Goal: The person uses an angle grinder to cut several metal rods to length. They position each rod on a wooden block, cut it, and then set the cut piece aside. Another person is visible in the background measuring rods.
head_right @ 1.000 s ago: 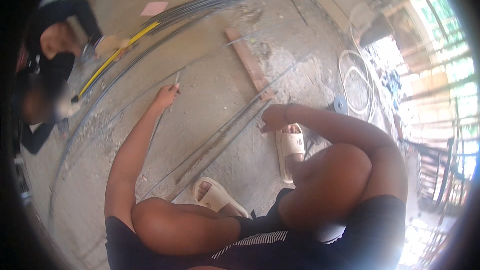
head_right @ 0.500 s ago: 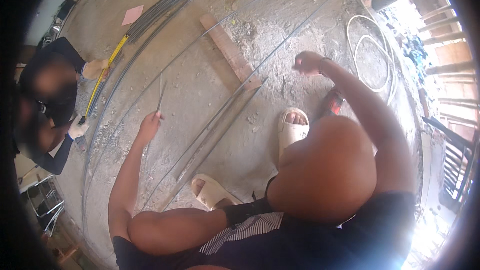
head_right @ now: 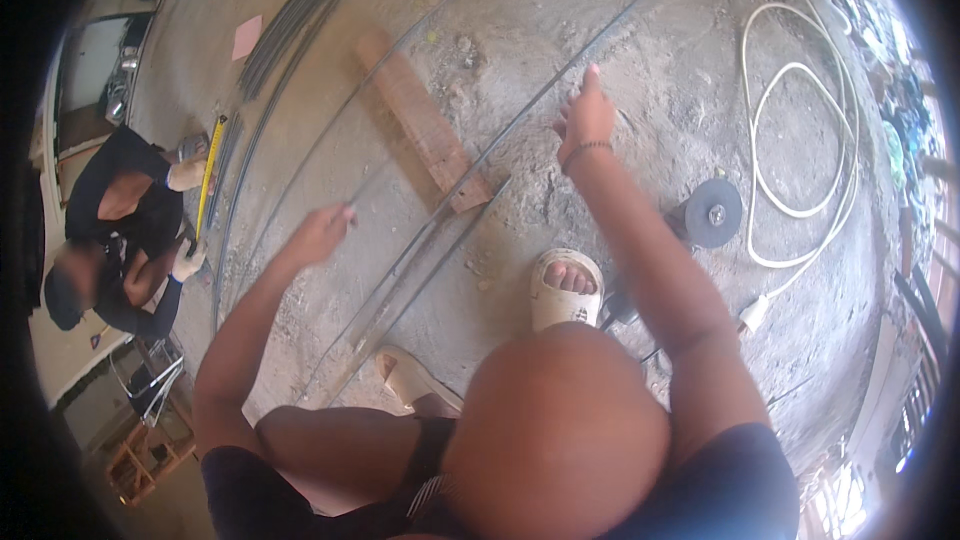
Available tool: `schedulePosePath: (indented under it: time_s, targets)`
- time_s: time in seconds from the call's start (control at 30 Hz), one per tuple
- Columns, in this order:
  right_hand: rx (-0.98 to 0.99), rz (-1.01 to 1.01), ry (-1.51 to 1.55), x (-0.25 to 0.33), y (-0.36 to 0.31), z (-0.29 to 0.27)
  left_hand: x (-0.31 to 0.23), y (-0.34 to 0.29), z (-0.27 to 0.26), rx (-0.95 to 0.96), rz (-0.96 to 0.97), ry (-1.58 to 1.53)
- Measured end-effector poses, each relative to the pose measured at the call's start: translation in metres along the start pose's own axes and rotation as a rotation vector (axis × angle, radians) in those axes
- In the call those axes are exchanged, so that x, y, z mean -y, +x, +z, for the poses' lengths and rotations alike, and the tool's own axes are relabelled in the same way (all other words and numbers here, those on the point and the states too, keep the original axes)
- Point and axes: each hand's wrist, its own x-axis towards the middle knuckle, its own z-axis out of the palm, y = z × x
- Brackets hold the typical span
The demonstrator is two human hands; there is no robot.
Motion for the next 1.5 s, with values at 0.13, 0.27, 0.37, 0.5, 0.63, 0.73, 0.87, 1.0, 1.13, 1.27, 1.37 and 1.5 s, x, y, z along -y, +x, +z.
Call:
schedulePosePath:
  time_s: [0.13, 0.27, 0.37, 0.5, 0.63, 0.73, 0.87, 1.0, 1.13, 1.27, 1.37, 1.5]
  targets:
    - [-0.128, 0.091, 0.248, -0.028, -0.046, 0.01, -0.074, 0.033, -0.056, -0.114, -0.031, -0.055]
    - [0.164, 0.079, 0.149, -0.067, -0.104, 0.032, -0.116, 0.05, -0.117, -0.026, -0.204, -0.192]
    - [0.472, -0.108, -0.106, -0.092, -0.134, 0.054, -0.119, 0.06, -0.139, -0.039, -0.058, -0.233]
    - [0.942, -0.302, -0.412, -0.092, -0.15, 0.042, -0.118, 0.073, -0.134, -0.091, -0.023, -0.35]
    - [1.219, -0.446, -0.957, -0.052, -0.162, -0.006, -0.132, 0.096, -0.117, -0.079, -0.083, -0.343]
    - [1.29, -0.511, -1.253, -0.011, -0.168, -0.035, -0.145, 0.126, -0.112, -0.071, -0.008, -0.33]
    - [1.189, -0.582, -1.467, 0.042, -0.162, -0.098, -0.15, 0.168, -0.1, -0.059, 0.073, -0.27]
    - [1.039, -0.122, -1.381, 0.033, -0.156, -0.188, -0.153, 0.193, -0.089, -0.125, 0.152, -0.351]
    - [0.255, 0.074, -1.234, -0.032, -0.148, -0.269, -0.153, 0.194, -0.076, -0.158, 0.172, -0.484]
    - [-0.255, -0.19, -1.169, -0.076, -0.117, -0.299, -0.152, 0.192, -0.067, -0.19, 0.198, -0.339]
    - [-0.391, -0.376, -0.962, -0.085, -0.096, -0.29, -0.153, 0.194, -0.064, -0.098, 0.151, -0.453]
    - [-0.327, -0.325, -0.744, -0.072, -0.084, -0.271, -0.168, 0.211, -0.048, -0.007, 0.159, -0.544]
